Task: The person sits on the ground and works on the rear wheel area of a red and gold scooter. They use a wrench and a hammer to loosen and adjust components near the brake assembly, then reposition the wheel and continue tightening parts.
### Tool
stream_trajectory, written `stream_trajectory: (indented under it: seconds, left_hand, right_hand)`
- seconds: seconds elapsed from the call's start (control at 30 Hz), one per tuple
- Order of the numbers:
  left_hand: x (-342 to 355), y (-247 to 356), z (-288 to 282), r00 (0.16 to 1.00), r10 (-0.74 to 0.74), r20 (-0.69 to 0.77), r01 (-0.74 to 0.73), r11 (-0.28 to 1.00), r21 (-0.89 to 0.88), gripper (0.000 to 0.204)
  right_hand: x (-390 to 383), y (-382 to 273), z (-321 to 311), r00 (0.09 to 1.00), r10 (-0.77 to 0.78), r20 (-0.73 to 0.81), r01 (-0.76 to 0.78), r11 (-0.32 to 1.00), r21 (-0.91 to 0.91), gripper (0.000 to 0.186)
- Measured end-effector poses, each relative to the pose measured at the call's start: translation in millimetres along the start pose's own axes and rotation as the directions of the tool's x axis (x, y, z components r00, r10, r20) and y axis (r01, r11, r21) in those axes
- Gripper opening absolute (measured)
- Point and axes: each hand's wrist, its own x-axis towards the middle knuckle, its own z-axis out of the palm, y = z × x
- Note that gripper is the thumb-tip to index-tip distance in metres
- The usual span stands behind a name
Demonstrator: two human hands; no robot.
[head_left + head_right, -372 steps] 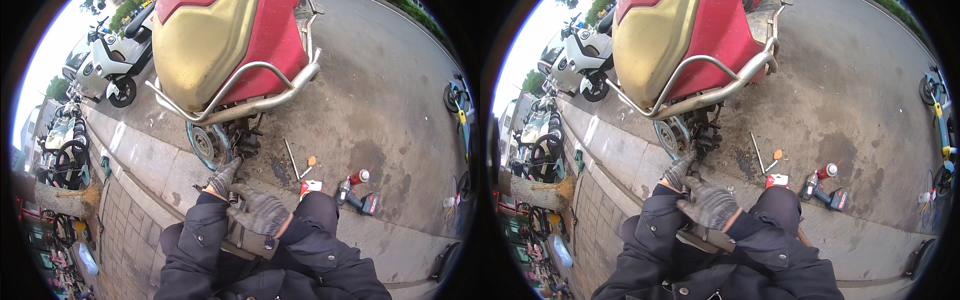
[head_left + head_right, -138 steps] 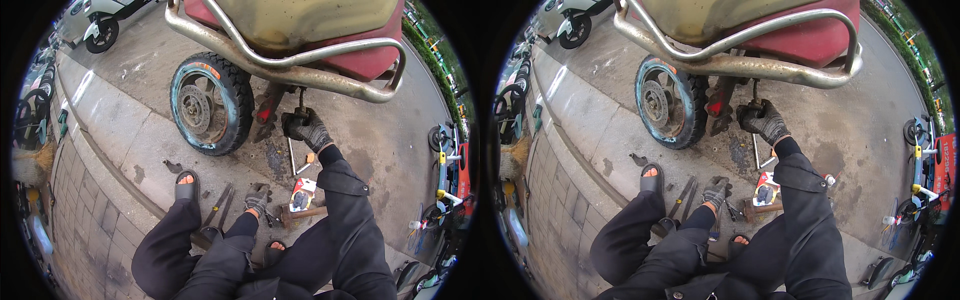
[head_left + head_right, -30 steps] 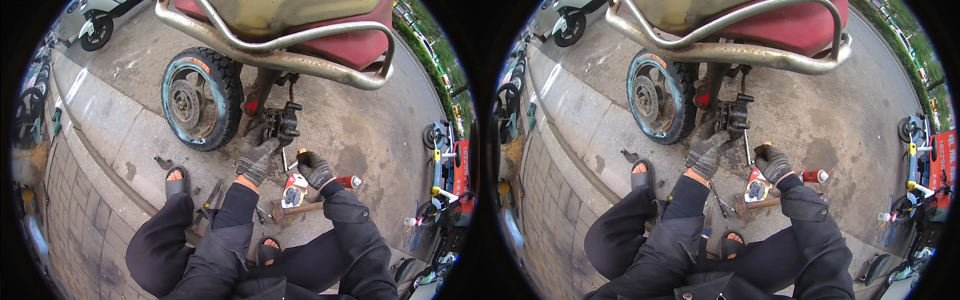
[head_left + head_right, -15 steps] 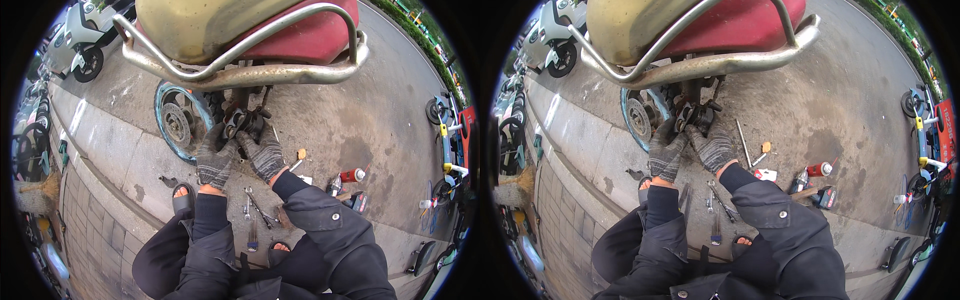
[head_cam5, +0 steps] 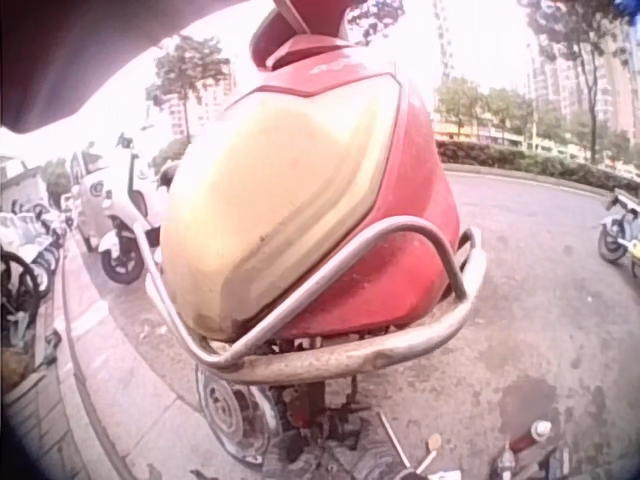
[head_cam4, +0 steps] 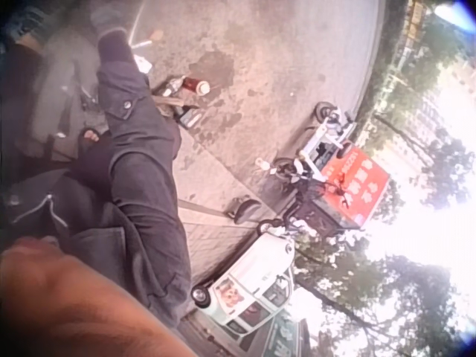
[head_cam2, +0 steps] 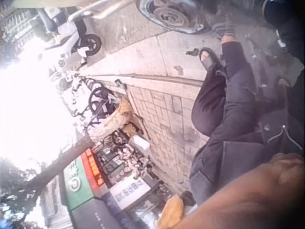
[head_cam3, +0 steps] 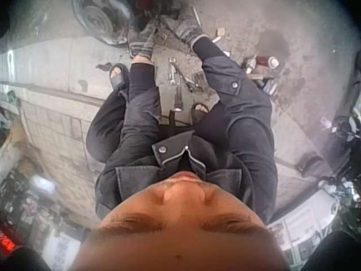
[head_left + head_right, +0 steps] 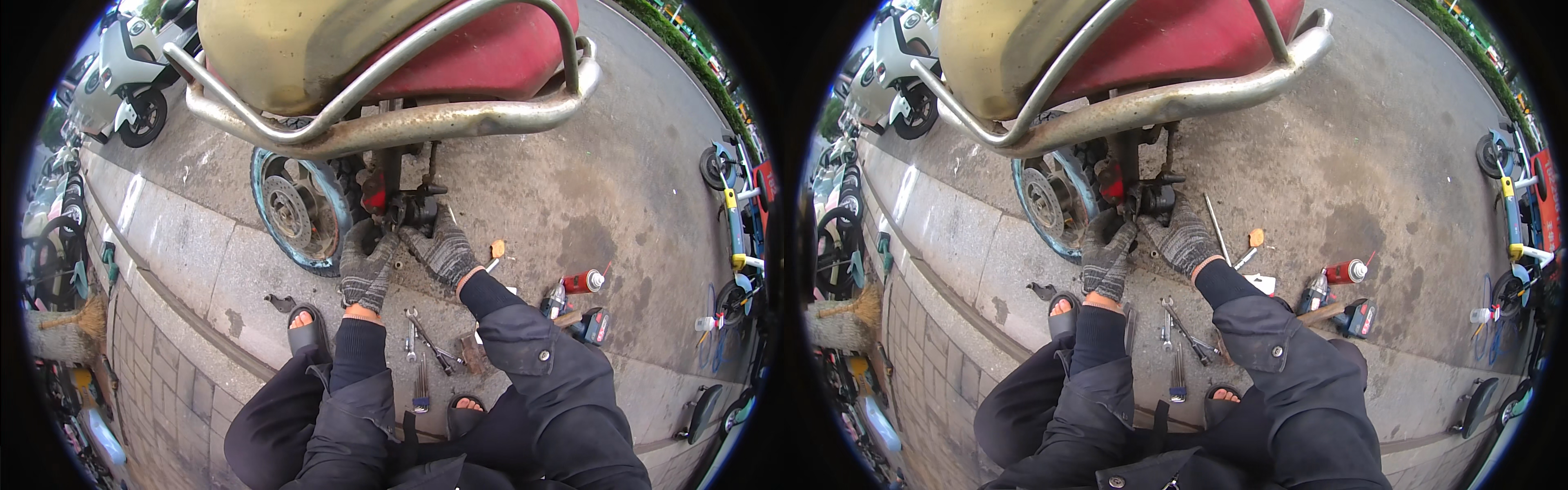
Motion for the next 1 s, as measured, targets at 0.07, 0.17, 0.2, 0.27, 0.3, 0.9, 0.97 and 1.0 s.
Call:
stream_trajectory:
  seconds: [0.07,0.17,0.2,0.27,0.3,0.9,0.97,1.0]
  left_hand:
    - [0,1,1,0.999,0.051,0.014,-0.051,0.998,0.039,0.046]
    - [-3,5,3,0.997,0.071,0.036,-0.072,0.997,0.019,0.046]
    - [-5,7,4,0.998,0.043,0.039,-0.042,0.999,-0.020,0.047]
    - [-7,13,8,0.999,0.026,0.040,-0.023,0.996,-0.084,0.047]
    - [-9,17,12,0.999,0.036,0.037,-0.032,0.993,-0.110,0.047]
    - [86,155,-56,0.831,0.238,0.503,-0.450,0.819,0.356,0.046]
    - [100,150,-76,0.780,0.144,0.609,-0.547,0.632,0.549,0.049]
    - [106,142,-81,0.767,0.087,0.636,-0.544,0.614,0.572,0.059]
  right_hand:
    - [-3,-10,-10,1.000,0.005,0.027,-0.004,1.000,-0.014,0.063]
    - [-7,-31,-31,0.995,0.018,0.093,-0.018,1.000,-0.006,0.064]
    - [-8,-37,-36,0.995,0.013,0.103,-0.014,1.000,0.009,0.064]
    - [-9,-45,-44,0.983,0.065,0.172,-0.073,0.996,0.042,0.061]
    - [-10,-47,-49,0.965,0.122,0.231,-0.138,0.989,0.056,0.059]
    - [2,-115,14,0.989,-0.006,0.145,-0.095,0.730,0.677,0.048]
    - [5,-113,16,0.987,0.011,0.161,-0.096,0.843,0.529,0.053]
    - [7,-112,15,0.984,0.021,0.177,-0.095,0.901,0.423,0.058]
